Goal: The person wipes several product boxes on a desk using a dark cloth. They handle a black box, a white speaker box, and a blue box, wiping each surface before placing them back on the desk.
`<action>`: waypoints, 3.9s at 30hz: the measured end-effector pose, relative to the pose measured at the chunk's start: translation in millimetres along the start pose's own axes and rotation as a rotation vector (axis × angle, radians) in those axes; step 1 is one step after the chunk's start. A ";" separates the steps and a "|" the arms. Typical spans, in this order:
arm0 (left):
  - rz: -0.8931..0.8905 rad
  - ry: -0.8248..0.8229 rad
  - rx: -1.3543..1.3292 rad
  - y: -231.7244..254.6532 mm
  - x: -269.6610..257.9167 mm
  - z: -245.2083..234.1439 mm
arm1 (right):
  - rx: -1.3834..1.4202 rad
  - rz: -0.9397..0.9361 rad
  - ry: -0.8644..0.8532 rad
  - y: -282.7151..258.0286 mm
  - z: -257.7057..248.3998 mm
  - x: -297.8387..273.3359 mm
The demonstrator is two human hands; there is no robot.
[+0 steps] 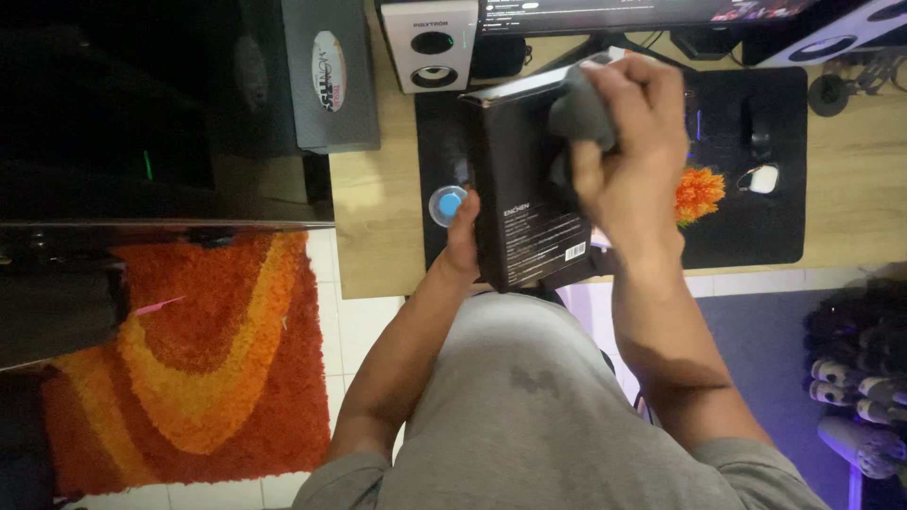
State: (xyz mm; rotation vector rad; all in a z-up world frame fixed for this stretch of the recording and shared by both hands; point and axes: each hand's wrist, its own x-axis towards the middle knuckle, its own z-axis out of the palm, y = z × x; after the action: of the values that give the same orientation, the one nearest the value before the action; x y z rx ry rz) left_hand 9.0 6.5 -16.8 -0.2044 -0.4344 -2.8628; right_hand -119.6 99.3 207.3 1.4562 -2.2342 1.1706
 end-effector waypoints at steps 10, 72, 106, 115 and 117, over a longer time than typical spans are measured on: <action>0.020 0.182 -0.059 12.0 -1.2 9.1 | 0.366 0.282 -0.061 45.3 -13.2 -24.5; 0.446 0.626 -0.083 -6.1 67.7 127.1 | 0.221 -0.195 -0.008 47.4 -9.0 -82.7; 0.459 0.647 0.007 61.5 39.5 117.1 | 0.190 -0.086 0.107 -11.7 51.1 -65.8; 0.505 0.639 0.110 77.4 35.9 89.3 | 0.329 -0.134 -0.075 -27.4 59.2 -76.8; 0.492 0.623 0.115 82.2 35.2 84.9 | 0.400 -0.169 -0.152 -22.9 54.5 -75.8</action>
State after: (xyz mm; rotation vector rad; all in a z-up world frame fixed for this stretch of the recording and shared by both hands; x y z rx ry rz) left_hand 4.7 -51.1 92.1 0.5167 -0.3518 -2.2478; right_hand -51.5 106.0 139.6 1.8991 -1.9937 1.5588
